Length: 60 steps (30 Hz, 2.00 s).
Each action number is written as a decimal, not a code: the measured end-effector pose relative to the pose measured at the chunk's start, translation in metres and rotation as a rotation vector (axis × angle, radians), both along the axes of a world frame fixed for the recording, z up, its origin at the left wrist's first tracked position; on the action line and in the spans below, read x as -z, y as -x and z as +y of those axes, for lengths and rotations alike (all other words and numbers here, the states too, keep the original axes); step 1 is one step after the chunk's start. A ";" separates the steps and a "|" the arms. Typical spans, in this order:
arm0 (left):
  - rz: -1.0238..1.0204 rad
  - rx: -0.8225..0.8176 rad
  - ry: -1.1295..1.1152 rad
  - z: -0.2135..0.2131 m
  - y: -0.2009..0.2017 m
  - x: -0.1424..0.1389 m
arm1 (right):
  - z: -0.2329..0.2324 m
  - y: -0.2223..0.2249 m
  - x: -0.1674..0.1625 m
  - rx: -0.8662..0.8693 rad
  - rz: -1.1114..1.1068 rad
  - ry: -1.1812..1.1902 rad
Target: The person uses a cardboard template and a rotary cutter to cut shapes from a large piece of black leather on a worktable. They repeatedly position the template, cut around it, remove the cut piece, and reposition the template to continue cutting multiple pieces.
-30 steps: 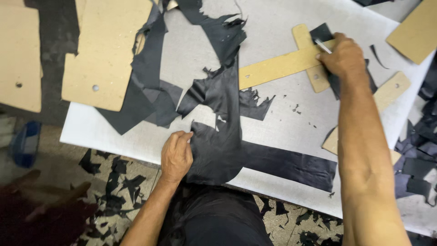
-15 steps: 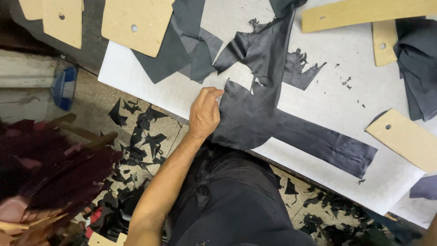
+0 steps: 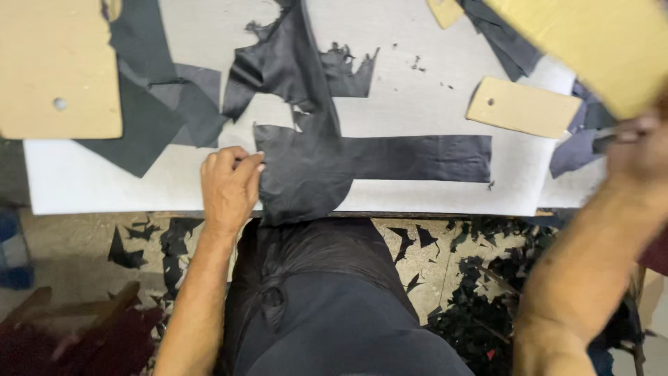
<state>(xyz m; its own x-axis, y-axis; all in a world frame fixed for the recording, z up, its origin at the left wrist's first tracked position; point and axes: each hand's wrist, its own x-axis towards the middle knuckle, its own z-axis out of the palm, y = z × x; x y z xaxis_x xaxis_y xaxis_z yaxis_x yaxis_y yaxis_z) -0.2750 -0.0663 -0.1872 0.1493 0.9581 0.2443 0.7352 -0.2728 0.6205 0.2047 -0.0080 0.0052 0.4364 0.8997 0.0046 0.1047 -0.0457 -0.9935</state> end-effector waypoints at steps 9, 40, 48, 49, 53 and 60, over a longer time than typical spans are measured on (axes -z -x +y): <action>-0.185 -0.076 0.095 -0.010 0.007 -0.010 | -0.076 0.061 0.158 -0.200 -0.690 0.718; 0.187 -0.234 0.078 -0.027 -0.044 -0.005 | -0.136 0.091 0.192 -0.223 -0.807 0.125; -0.061 -0.431 0.423 -0.049 -0.037 -0.032 | -0.141 0.087 0.199 -0.208 -0.892 0.095; -0.103 -0.473 0.544 -0.057 -0.034 -0.037 | -0.142 0.087 0.199 -0.219 -0.905 0.085; -0.215 -0.470 0.657 -0.066 -0.026 -0.043 | -0.143 0.084 0.204 -0.246 -0.961 0.054; 0.018 -0.171 0.049 -0.022 -0.021 -0.013 | -0.147 0.084 0.216 -0.217 -1.004 0.064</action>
<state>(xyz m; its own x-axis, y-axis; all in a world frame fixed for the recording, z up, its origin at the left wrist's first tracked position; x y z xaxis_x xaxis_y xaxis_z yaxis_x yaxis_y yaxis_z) -0.2542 -0.0886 -0.1739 -0.0129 0.9806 0.1957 0.7791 -0.1128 0.6166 0.1210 -0.1554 -0.2107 0.0855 0.9701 0.2271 0.8980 0.0237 -0.4393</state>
